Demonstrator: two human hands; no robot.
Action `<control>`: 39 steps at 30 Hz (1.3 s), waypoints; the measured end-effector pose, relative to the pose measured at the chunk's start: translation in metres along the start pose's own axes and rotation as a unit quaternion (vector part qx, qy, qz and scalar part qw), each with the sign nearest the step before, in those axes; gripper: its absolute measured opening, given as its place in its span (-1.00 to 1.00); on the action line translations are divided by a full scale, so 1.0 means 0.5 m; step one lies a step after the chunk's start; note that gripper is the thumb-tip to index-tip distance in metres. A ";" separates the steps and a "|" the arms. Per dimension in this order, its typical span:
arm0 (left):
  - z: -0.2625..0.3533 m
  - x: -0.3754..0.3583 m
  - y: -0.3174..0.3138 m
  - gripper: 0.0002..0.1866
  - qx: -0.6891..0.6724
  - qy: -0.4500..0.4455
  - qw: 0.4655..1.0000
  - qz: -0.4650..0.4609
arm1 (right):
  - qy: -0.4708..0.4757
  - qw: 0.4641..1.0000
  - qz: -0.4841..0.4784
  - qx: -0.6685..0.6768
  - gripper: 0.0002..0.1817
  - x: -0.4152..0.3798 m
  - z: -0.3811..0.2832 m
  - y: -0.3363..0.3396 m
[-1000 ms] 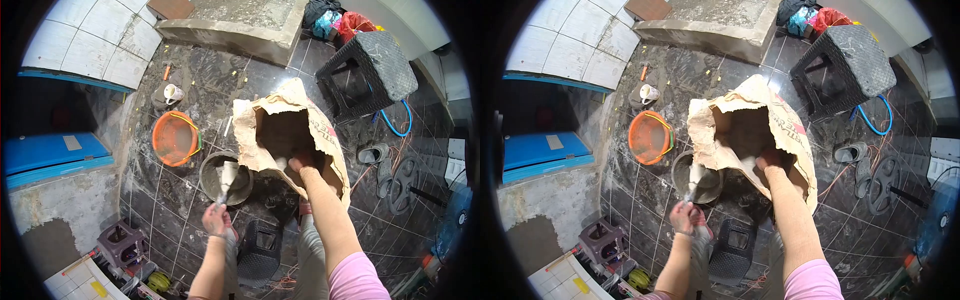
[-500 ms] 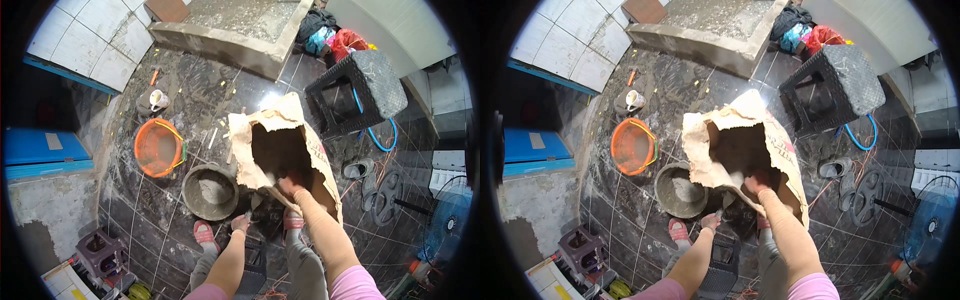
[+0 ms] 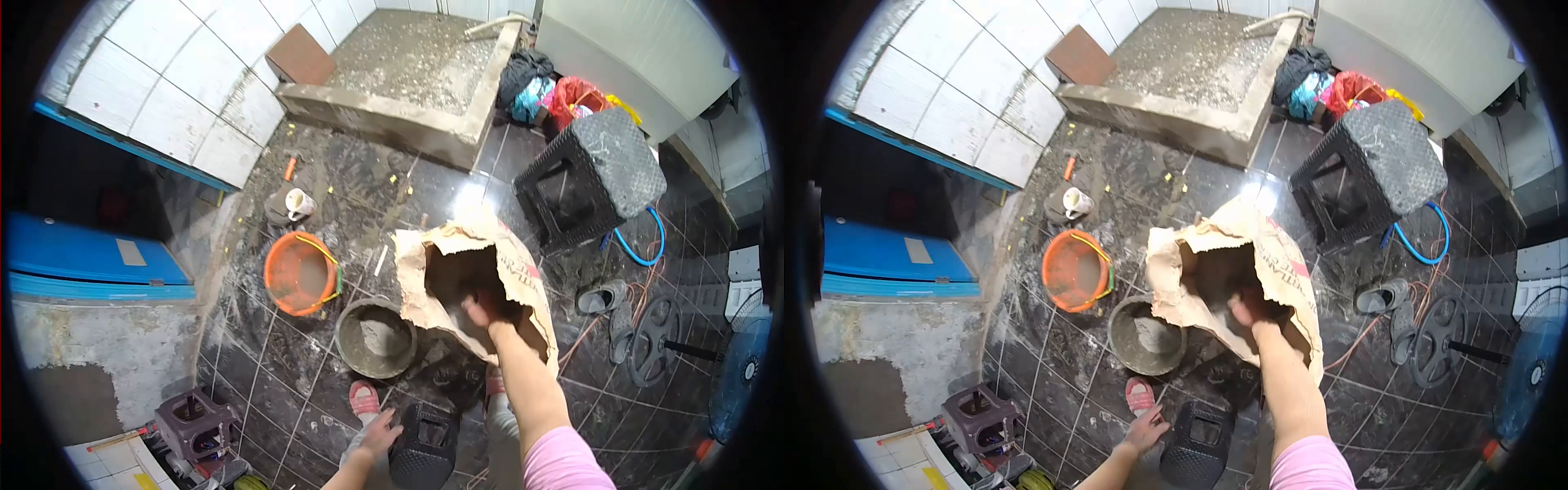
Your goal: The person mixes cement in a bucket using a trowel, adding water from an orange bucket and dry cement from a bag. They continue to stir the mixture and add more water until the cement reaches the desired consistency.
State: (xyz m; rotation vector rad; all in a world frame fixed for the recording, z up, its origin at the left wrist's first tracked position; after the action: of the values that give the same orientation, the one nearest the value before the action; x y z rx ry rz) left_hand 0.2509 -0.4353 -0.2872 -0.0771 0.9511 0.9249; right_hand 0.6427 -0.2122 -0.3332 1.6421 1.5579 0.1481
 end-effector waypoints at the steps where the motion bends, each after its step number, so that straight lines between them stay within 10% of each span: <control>1: 0.065 -0.069 0.051 -0.18 0.126 -0.066 0.990 0.004 | -0.005 0.999 0.032 0.009 -0.37 -0.013 0.010 -0.008; 8: 0.042 -0.348 0.102 0.00 0.212 -0.036 0.969 0.122 | -0.200 0.974 -0.084 0.062 -0.15 -0.132 0.016 0.025; 22: -0.031 -0.352 0.078 0.10 0.291 0.202 0.935 -0.036 | -0.007 0.995 0.040 0.092 -0.57 -0.309 -0.102 0.218; 39: -0.060 -0.365 0.085 0.03 0.290 0.177 0.940 -0.034 | -0.008 0.993 0.040 0.110 -0.57 -0.485 -0.179 0.277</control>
State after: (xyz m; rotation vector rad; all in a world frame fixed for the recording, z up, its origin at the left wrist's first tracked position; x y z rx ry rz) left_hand 0.1566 -0.5393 -0.1592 0.2320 1.5159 0.5439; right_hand 0.6417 -0.3608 -0.0805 1.8731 1.5398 0.0051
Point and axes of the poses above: each hand's wrist, its own x-axis towards the middle knuckle, its own y-axis out of the back of the hand, z = x × y, the point moved 7 cm from there along x, towards the middle knuckle, and after that the axes turned 2 degrees about z, right-handed, at the moved point
